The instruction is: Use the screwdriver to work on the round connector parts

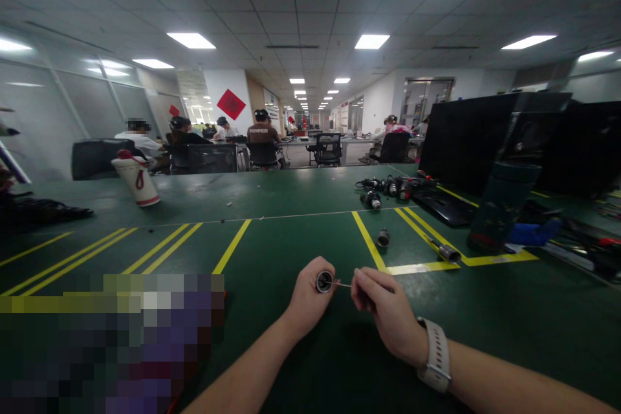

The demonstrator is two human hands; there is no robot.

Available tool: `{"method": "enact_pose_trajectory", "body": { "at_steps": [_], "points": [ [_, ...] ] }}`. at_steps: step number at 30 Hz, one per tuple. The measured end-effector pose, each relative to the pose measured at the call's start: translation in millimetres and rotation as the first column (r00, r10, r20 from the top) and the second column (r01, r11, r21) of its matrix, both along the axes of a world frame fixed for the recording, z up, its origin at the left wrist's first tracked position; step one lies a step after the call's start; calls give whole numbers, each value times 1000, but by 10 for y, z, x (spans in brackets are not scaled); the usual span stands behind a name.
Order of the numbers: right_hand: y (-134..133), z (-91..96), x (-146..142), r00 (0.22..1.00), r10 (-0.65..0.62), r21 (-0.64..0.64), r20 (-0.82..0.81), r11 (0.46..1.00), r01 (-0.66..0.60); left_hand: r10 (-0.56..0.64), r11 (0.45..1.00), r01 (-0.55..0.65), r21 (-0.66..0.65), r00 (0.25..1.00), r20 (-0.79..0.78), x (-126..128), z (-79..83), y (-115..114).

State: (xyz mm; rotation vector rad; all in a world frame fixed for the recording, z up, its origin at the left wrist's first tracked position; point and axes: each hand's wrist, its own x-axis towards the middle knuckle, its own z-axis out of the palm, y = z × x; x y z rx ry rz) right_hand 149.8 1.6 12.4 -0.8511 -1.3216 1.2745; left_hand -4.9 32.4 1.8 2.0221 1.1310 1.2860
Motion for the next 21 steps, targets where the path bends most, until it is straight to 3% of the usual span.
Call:
{"method": "enact_pose_trajectory", "body": {
  "at_steps": [21],
  "points": [
    [-29, 7, 9, 997, -15, 73, 79, 997, 9, 75, 997, -75, -7, 997, 30, -3, -25, 18]
  ]
}}
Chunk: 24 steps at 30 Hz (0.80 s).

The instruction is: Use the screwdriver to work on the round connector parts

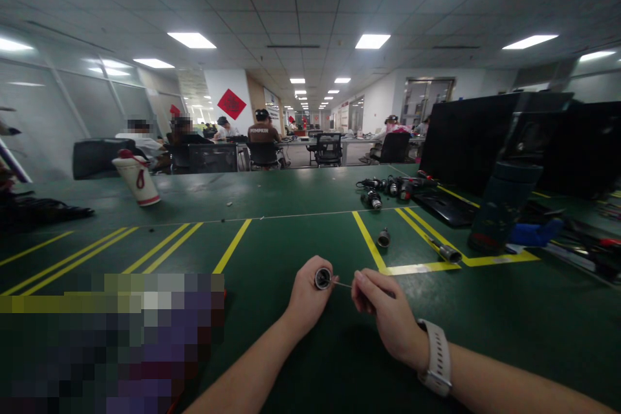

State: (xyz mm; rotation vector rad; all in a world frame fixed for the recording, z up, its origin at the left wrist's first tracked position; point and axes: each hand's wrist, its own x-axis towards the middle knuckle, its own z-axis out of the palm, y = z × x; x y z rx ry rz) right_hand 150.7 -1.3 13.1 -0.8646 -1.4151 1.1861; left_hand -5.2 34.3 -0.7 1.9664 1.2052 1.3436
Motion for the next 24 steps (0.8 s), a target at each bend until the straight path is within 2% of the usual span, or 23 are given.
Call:
{"method": "enact_pose_trajectory", "body": {
  "at_steps": [3, 10, 18, 24],
  "points": [
    [6, 6, -7, 1000, 3, -6, 18, 1000, -3, -9, 1000, 9, 0, 1000, 11, 6, -1, 1],
    [20, 1, -21, 998, 19, -78, -63, 997, -24, -40, 999, 39, 11, 998, 42, 7, 7, 3],
    [17, -19, -17, 999, 0, -54, -54, 999, -3, -7, 1000, 7, -3, 1000, 10, -1, -1, -3],
    [10, 4, -18, 998, 17, -94, -63, 995, -23, -17, 1000, 17, 1, 1000, 2, -7, -6, -1]
  ]
}}
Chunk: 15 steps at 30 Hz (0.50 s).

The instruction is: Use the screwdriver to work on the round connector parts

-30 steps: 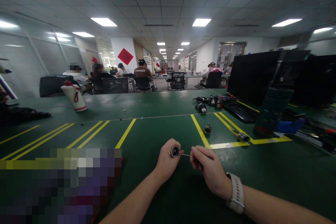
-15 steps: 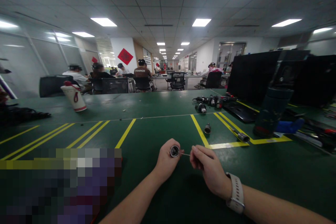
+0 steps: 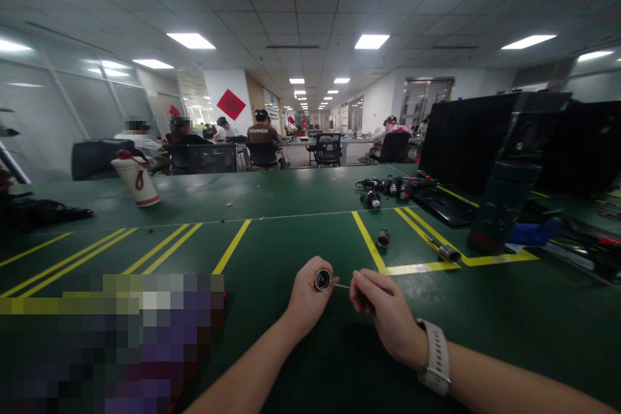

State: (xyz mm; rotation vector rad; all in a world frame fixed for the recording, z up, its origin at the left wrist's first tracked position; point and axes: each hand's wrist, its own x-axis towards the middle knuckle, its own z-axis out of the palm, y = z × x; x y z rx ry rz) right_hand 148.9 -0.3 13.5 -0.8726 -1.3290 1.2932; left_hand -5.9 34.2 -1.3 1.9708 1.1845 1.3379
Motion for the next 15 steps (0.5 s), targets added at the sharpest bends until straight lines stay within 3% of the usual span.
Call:
{"method": "enact_pose_trajectory", "body": {
  "at_steps": [6, 15],
  "points": [
    [19, -12, -6, 998, -22, -41, -54, 999, 19, -37, 999, 37, 16, 999, 14, 3, 20, -7],
    [9, -11, -10, 1000, -23, 12, -12, 1000, 23, 23, 999, -22, 27, 1000, -12, 13, -2, -4]
  ]
}}
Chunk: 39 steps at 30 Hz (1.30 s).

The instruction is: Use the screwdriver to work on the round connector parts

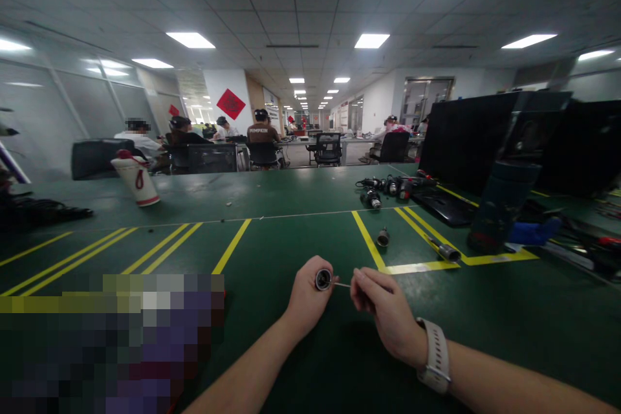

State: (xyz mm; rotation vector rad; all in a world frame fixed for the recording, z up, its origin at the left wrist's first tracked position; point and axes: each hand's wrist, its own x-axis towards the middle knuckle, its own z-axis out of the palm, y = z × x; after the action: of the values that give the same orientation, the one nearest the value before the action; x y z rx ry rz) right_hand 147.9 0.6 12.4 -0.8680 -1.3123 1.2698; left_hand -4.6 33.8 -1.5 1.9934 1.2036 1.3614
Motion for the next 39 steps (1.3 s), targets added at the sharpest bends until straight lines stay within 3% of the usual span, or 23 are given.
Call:
{"method": "enact_pose_trajectory", "body": {
  "at_steps": [12, 18, 23, 34, 39],
  "points": [
    [4, -3, 3, 998, 1, -75, -67, 997, -6, -31, 999, 32, -35, 999, 35, -1, 33, -11],
    [-6, 9, -1, 999, 14, -69, -37, 997, -17, 22, 999, -21, 29, 999, -40, 2, 44, -23],
    [-13, 15, -21, 996, 15, -115, -89, 993, -25, 12, 999, -11, 35, 1000, -6, -5, 9, 6],
    [-3, -12, -10, 993, 20, -112, -116, 993, -33, -30, 999, 32, -27, 998, 54, -12, 5, 10],
    [-17, 5, -6, 998, 22, -57, -50, 998, -25, -28, 999, 29, -19, 998, 54, -6, 22, -1]
  ]
}}
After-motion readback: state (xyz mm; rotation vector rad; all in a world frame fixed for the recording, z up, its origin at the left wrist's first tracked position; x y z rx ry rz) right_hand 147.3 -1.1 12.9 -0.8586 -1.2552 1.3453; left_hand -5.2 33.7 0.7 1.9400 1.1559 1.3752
